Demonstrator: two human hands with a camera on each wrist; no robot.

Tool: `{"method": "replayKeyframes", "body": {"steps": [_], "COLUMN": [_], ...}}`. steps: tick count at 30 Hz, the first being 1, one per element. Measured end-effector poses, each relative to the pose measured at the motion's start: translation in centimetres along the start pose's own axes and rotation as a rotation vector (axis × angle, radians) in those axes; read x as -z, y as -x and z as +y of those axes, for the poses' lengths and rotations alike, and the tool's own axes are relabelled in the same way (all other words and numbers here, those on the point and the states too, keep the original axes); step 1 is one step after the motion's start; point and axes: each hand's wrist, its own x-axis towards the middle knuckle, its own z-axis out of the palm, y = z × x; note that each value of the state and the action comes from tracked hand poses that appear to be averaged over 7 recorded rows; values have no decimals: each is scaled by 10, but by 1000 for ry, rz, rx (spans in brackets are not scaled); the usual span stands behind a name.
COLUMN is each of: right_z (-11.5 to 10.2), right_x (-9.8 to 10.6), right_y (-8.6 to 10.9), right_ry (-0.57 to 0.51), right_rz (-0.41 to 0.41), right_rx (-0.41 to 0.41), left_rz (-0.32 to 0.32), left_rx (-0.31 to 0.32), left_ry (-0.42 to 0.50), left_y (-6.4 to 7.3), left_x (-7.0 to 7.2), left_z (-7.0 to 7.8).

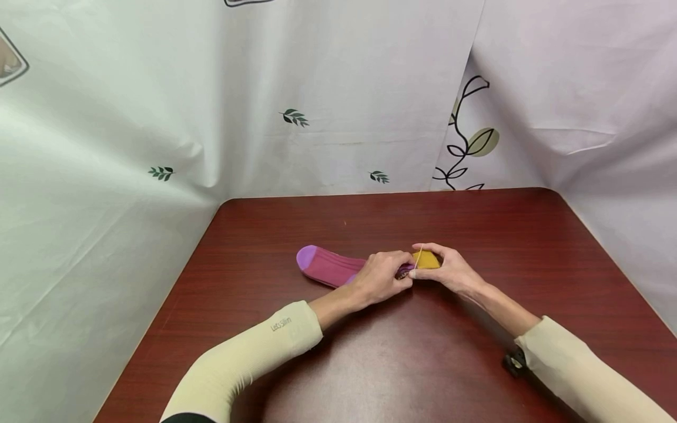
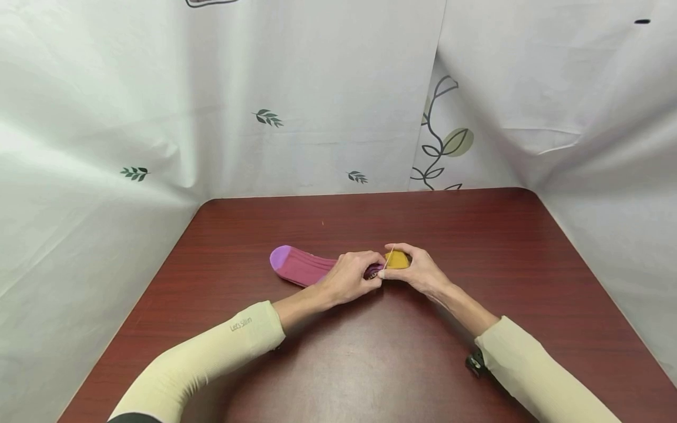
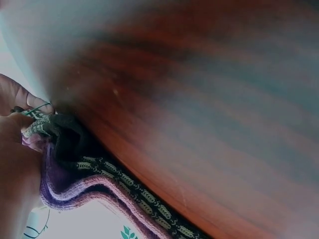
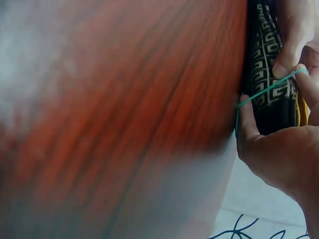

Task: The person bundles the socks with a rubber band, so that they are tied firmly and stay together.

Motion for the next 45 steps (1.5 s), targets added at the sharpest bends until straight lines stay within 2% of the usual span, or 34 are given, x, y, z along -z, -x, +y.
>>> {"method": "replayKeyframes", "body": {"steps": [13,21,24,29,37,45], "right_z": [3,3,2,1,2,-1], "right_x": [6,7,6,6,7,10], "right_y": [-6,-6,-6,-5,-7,-7], "right_ry": [-10,-10,-4,-11,-22,1], "right_rz": [-71,-76,-77,-94,-132,-169], "right_rx": [15,-3,-10,-1,7,-17], "left_rz": [-3,-13,-27,-42,37,84], "left_rx": [-37,-37,-48,-76,-112,-186], "left_ry": [18,53,22,-79,-121,-165], "left_y": [1,5,6,7,8,9], "left_x": [0,-1,-1,-2,-7,-9], "left_z": [2,5,6,6,6,7]}}
